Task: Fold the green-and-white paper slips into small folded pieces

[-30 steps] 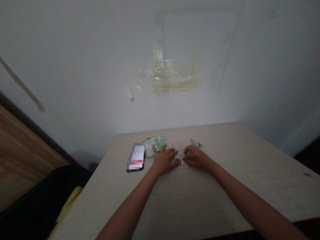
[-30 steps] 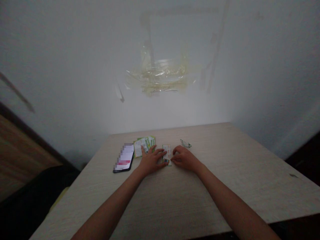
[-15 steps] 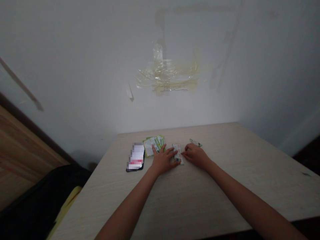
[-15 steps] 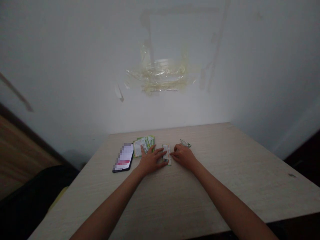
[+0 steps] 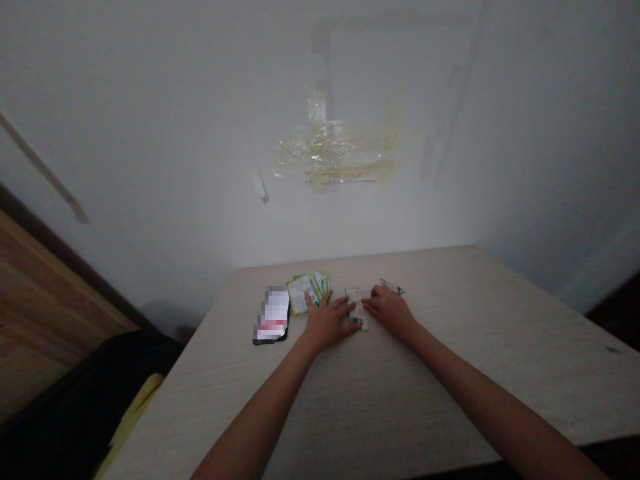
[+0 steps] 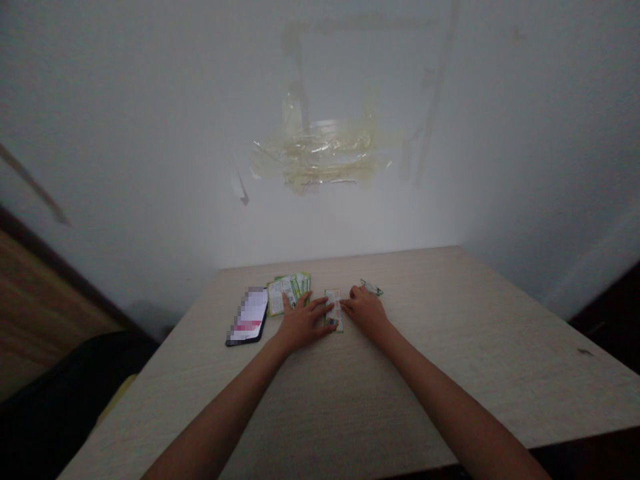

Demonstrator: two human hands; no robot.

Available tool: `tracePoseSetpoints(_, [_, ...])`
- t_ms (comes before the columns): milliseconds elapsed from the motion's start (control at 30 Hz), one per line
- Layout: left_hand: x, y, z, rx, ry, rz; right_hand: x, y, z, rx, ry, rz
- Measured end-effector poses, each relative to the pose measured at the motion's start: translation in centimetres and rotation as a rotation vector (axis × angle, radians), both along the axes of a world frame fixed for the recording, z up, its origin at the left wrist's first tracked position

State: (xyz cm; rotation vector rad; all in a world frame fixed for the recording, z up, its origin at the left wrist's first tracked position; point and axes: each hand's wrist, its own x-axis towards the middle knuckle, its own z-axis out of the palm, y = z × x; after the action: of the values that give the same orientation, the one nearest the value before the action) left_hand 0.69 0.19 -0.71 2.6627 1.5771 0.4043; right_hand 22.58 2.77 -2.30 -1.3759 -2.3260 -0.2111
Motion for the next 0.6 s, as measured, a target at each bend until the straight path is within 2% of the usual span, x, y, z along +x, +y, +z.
tracePoseSetpoints(167, [0.06,-0.08,0.30,-0.002,-0.009,-0.006,0.48,-0.30,-0.29,-0.023,0.071,0.039])
tracePoseSetpoints(400, [0.30,-0.29,0.59,0.026,-0.041,-0.037,0.75,-0.71,-0.61,-0.023,0.194,0.183])
tracePoseSetpoints(600, [0.39,-0.25,0.41,-0.023,-0.012,-0.020,0.58,-0.55,-0.36,0.012,0.175,0.108])
